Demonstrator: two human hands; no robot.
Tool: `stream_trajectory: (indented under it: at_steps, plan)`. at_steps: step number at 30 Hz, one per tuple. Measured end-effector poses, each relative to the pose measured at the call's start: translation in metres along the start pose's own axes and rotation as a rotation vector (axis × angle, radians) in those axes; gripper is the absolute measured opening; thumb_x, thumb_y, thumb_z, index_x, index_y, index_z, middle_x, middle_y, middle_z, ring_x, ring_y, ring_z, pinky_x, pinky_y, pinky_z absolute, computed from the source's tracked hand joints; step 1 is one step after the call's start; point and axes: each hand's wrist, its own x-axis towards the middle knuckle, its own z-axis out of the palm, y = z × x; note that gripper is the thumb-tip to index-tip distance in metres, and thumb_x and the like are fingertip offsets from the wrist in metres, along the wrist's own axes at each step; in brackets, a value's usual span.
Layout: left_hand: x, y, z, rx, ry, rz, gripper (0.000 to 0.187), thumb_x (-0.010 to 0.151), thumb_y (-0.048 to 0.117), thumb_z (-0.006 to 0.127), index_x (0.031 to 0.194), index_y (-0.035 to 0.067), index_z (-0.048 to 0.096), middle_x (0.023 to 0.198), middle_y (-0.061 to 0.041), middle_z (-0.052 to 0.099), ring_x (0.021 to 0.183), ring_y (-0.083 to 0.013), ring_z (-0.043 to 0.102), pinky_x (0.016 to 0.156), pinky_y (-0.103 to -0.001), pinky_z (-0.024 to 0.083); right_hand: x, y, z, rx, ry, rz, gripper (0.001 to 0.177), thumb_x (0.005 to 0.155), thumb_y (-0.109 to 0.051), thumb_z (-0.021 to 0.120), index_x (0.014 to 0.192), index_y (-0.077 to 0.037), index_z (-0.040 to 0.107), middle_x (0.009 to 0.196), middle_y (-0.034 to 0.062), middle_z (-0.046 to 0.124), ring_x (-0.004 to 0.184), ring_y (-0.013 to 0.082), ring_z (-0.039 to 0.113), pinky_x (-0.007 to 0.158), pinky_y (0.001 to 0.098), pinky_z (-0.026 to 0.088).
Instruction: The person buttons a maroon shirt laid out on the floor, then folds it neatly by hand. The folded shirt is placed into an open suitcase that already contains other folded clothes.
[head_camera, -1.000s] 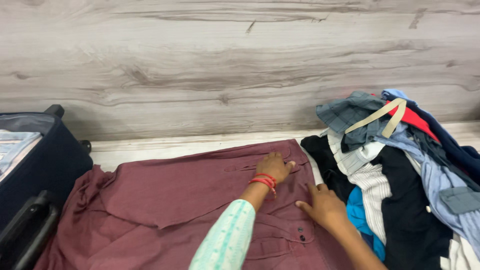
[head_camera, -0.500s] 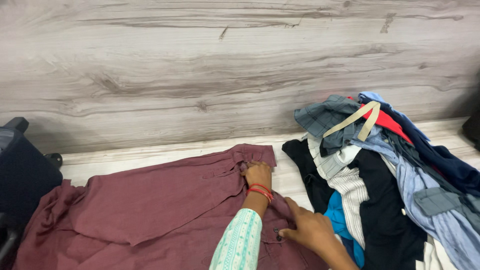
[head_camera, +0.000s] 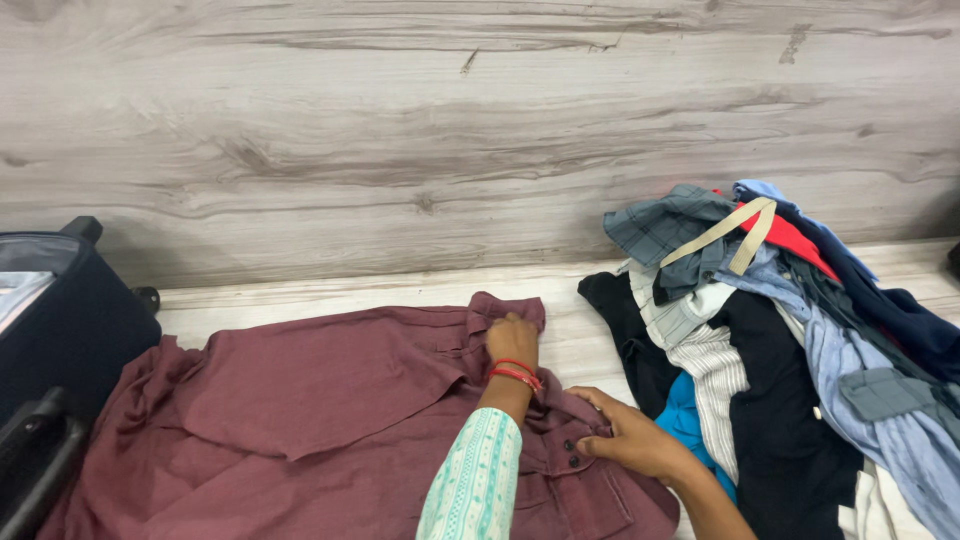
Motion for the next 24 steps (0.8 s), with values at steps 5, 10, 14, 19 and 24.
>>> stream_trajectory:
  at_steps: [5, 10, 14, 19, 24]
  plan:
    - [-0.006, 0.037, -0.033, -0.732, 0.069, -0.095, 0.027, 0.089, 0.026, 0.065, 0.102, 0.006, 0.076, 0.105, -0.022, 0.073, 0.095, -0.0438, 0.07, 0.079, -0.054, 0.056, -0.023, -0.017, -0.03, 0.114, 0.141, -0.097, 0.073, 0.076, 0.001, 0.073, 0.144, -0.01, 0.051, 0.131, 0.0047, 0.065, 0.113, 0.0148, 0.065, 0.096, 0.0292, 0.053]
    - [-0.015, 0.069, -0.092, -1.55, -0.031, -0.105, 0.046, 0.087, 0.033, 0.076, 0.098, -0.011, 0.068, 0.096, -0.021, 0.071, 0.091, -0.0297, 0.066, 0.084, -0.045, 0.054, -0.08, -0.055, -0.056, 0.153, 0.35, -0.181, 0.068, 0.075, -0.005, 0.072, 0.141, -0.01, 0.058, 0.129, 0.0079, 0.068, 0.114, 0.0186, 0.065, 0.096, 0.0345, 0.051]
    - [-0.043, 0.025, -0.129, -2.238, -0.228, 0.049, 0.044, 0.086, 0.029, 0.075, 0.111, -0.005, 0.065, 0.1, -0.009, 0.068, 0.093, -0.0194, 0.064, 0.084, -0.038, 0.053, -0.088, -0.087, -0.029, 0.02, 0.321, -0.329, 0.066, 0.075, -0.008, 0.074, 0.139, -0.01, 0.058, 0.134, 0.0055, 0.065, 0.121, 0.0152, 0.061, 0.1, 0.0315, 0.046]
    - [-0.064, -0.101, -0.113, -2.215, -0.193, -0.152, 0.035, 0.087, 0.028, 0.073, 0.109, 0.002, 0.065, 0.1, -0.005, 0.07, 0.093, -0.0162, 0.067, 0.083, -0.033, 0.055, -0.054, -0.126, 0.083, -0.018, 0.215, -0.288, 0.072, 0.072, -0.016, 0.079, 0.141, -0.018, 0.057, 0.121, 0.0101, 0.069, 0.105, 0.0187, 0.064, 0.091, 0.0332, 0.052]
    - [-0.069, -0.235, -0.022, -1.931, -0.142, -0.451, 0.047, 0.098, 0.031, 0.074, 0.123, -0.004, 0.056, 0.104, -0.013, 0.06, 0.091, -0.0268, 0.058, 0.076, -0.043, 0.051, -0.032, -0.153, 0.19, -0.498, -0.103, -0.007, 0.094, 0.086, -0.037, 0.073, 0.167, -0.03, 0.026, 0.123, 0.021, 0.067, 0.107, 0.0299, 0.071, 0.096, 0.037, 0.054]
